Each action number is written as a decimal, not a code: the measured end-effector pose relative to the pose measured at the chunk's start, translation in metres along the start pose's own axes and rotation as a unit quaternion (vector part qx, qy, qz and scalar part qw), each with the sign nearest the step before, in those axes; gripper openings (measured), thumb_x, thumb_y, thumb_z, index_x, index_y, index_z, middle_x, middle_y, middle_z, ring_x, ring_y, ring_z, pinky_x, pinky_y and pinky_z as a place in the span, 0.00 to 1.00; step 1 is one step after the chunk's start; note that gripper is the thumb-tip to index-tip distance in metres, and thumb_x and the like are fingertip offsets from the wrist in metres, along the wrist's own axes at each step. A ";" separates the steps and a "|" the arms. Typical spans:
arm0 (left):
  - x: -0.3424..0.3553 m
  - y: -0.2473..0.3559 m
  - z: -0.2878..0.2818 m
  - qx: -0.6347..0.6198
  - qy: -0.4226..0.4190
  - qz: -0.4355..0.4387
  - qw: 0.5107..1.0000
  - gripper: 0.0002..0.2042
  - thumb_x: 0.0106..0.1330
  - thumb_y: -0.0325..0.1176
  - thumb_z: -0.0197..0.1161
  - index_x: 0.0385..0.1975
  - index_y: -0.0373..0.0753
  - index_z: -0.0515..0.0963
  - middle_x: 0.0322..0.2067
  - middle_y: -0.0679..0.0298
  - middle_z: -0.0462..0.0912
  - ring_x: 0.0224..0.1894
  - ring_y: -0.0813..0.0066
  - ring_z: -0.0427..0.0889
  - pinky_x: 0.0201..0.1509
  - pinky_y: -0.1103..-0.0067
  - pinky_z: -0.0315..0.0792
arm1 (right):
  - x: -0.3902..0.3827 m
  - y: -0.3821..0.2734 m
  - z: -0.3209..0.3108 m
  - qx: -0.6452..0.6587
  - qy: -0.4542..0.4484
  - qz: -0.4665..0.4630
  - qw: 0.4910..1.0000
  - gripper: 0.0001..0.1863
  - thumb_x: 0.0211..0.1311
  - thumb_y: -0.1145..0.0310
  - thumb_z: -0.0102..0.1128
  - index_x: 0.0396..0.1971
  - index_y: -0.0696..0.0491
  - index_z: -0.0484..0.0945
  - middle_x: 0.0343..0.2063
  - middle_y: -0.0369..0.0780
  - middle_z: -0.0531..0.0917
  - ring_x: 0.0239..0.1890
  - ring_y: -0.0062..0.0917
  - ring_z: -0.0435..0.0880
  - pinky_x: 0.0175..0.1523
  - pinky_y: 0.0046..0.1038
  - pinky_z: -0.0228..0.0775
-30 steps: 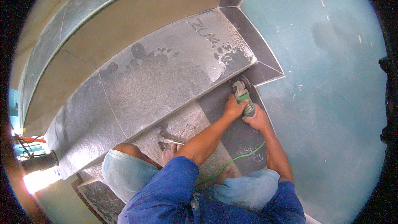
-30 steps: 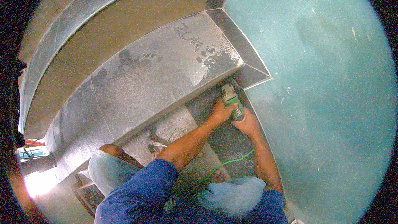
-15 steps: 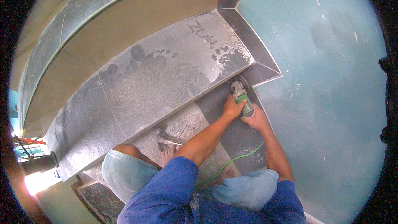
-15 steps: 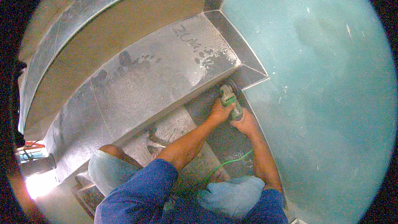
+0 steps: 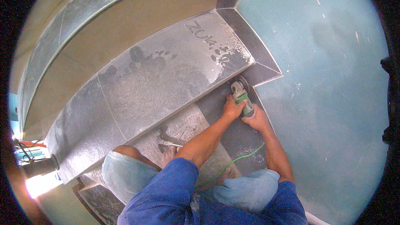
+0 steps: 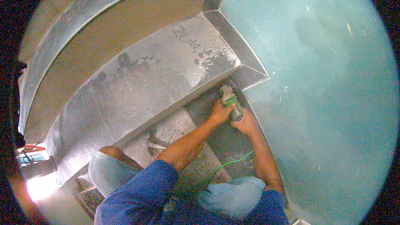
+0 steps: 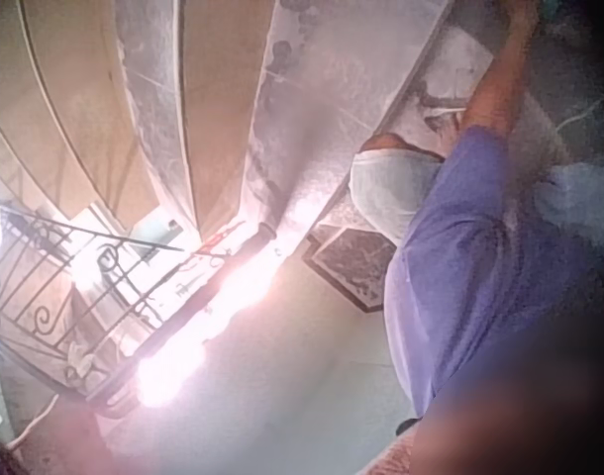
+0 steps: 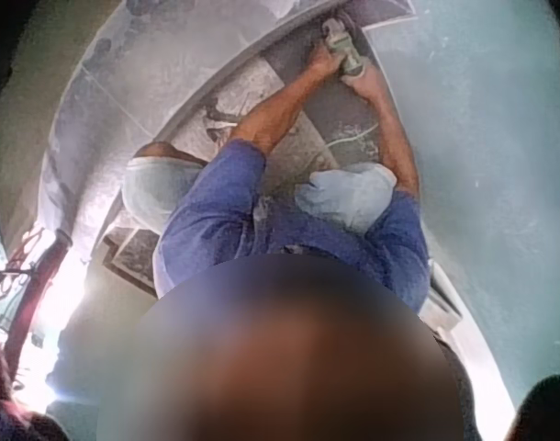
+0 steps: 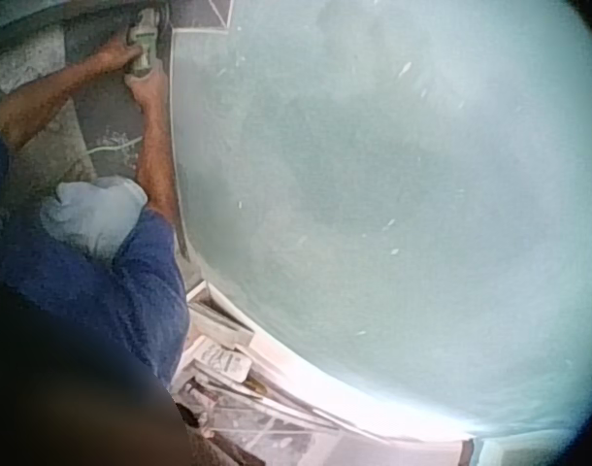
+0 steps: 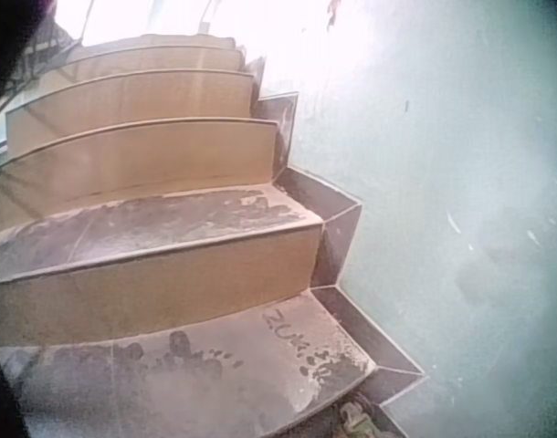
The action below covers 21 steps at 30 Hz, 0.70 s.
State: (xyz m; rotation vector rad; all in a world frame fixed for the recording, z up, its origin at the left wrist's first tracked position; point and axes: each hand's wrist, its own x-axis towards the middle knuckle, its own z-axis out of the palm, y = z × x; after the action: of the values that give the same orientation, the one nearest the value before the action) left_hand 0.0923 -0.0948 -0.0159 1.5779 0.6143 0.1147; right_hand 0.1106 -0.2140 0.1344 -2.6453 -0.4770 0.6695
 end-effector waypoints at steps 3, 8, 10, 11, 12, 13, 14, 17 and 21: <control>-0.002 0.001 -0.002 -0.017 -0.011 -0.014 1.000 0.41 0.52 0.52 0.69 0.55 0.25 0.62 0.51 0.39 0.74 0.53 0.45 0.77 0.57 0.65 0.70 | 0.001 0.002 0.001 -0.005 0.001 0.001 1.000 0.33 0.38 0.59 0.74 0.46 0.57 0.73 0.39 0.51 0.82 0.45 0.45 0.82 0.50 0.39 0.72; -0.001 0.001 -0.003 -0.020 -0.015 -0.006 1.000 0.42 0.52 0.52 0.69 0.57 0.25 0.62 0.51 0.40 0.75 0.54 0.45 0.76 0.57 0.65 0.70 | 0.001 0.001 0.001 0.005 0.001 0.001 1.000 0.32 0.38 0.60 0.74 0.46 0.56 0.73 0.39 0.50 0.82 0.45 0.44 0.82 0.50 0.38 0.72; 0.001 -0.002 -0.001 -0.020 -0.012 0.001 1.000 0.42 0.52 0.52 0.69 0.57 0.25 0.61 0.51 0.40 0.75 0.54 0.45 0.76 0.57 0.65 0.70 | 0.001 0.000 0.001 0.008 0.002 0.000 1.000 0.32 0.38 0.60 0.74 0.46 0.56 0.73 0.39 0.50 0.83 0.45 0.43 0.82 0.50 0.38 0.72; 0.002 -0.003 0.000 -0.020 -0.010 0.004 1.000 0.42 0.52 0.53 0.69 0.57 0.25 0.61 0.51 0.40 0.75 0.54 0.46 0.76 0.58 0.65 0.70 | 0.000 0.000 0.000 0.008 0.002 0.000 1.000 0.32 0.38 0.60 0.74 0.46 0.56 0.73 0.39 0.50 0.82 0.45 0.43 0.82 0.50 0.38 0.72; 0.003 -0.004 0.000 -0.019 -0.011 0.004 1.000 0.42 0.52 0.53 0.69 0.58 0.25 0.61 0.51 0.40 0.75 0.54 0.46 0.76 0.58 0.65 0.69 | 0.000 0.000 0.000 0.007 0.005 -0.002 1.000 0.32 0.38 0.60 0.74 0.46 0.56 0.73 0.39 0.50 0.82 0.45 0.43 0.82 0.50 0.38 0.72; 0.002 -0.005 0.001 -0.020 -0.008 0.008 1.000 0.43 0.52 0.53 0.69 0.58 0.25 0.61 0.51 0.40 0.74 0.55 0.46 0.76 0.59 0.65 0.69 | -0.001 0.000 0.000 0.011 0.003 -0.003 1.000 0.32 0.38 0.60 0.74 0.46 0.56 0.74 0.39 0.49 0.83 0.45 0.42 0.82 0.50 0.38 0.72; 0.002 -0.005 0.001 -0.020 -0.005 0.012 1.000 0.43 0.52 0.54 0.68 0.58 0.25 0.60 0.52 0.40 0.74 0.55 0.46 0.76 0.59 0.65 0.69 | -0.001 0.000 0.000 0.016 0.005 -0.006 1.000 0.32 0.38 0.60 0.74 0.46 0.56 0.74 0.39 0.49 0.83 0.45 0.42 0.82 0.50 0.37 0.72; -0.002 -0.002 0.000 -0.012 0.006 0.012 1.000 0.44 0.53 0.54 0.68 0.60 0.25 0.59 0.53 0.39 0.74 0.56 0.46 0.75 0.60 0.65 0.68 | 0.000 0.002 0.001 0.037 -0.003 -0.011 0.999 0.31 0.38 0.61 0.73 0.45 0.56 0.74 0.38 0.48 0.82 0.44 0.40 0.82 0.49 0.37 0.72; -0.007 0.009 -0.005 0.001 0.000 -0.029 1.000 0.43 0.53 0.54 0.68 0.59 0.26 0.60 0.52 0.39 0.74 0.55 0.45 0.75 0.59 0.65 0.69 | 0.002 0.003 0.002 0.018 -0.004 -0.002 1.000 0.30 0.38 0.61 0.73 0.45 0.56 0.74 0.37 0.47 0.82 0.43 0.39 0.82 0.49 0.36 0.72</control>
State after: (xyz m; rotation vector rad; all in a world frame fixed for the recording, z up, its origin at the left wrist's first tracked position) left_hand 0.0869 -0.0933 -0.0046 1.5615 0.6593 0.0697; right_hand 0.1117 -0.2155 0.1304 -2.6078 -0.4668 0.6811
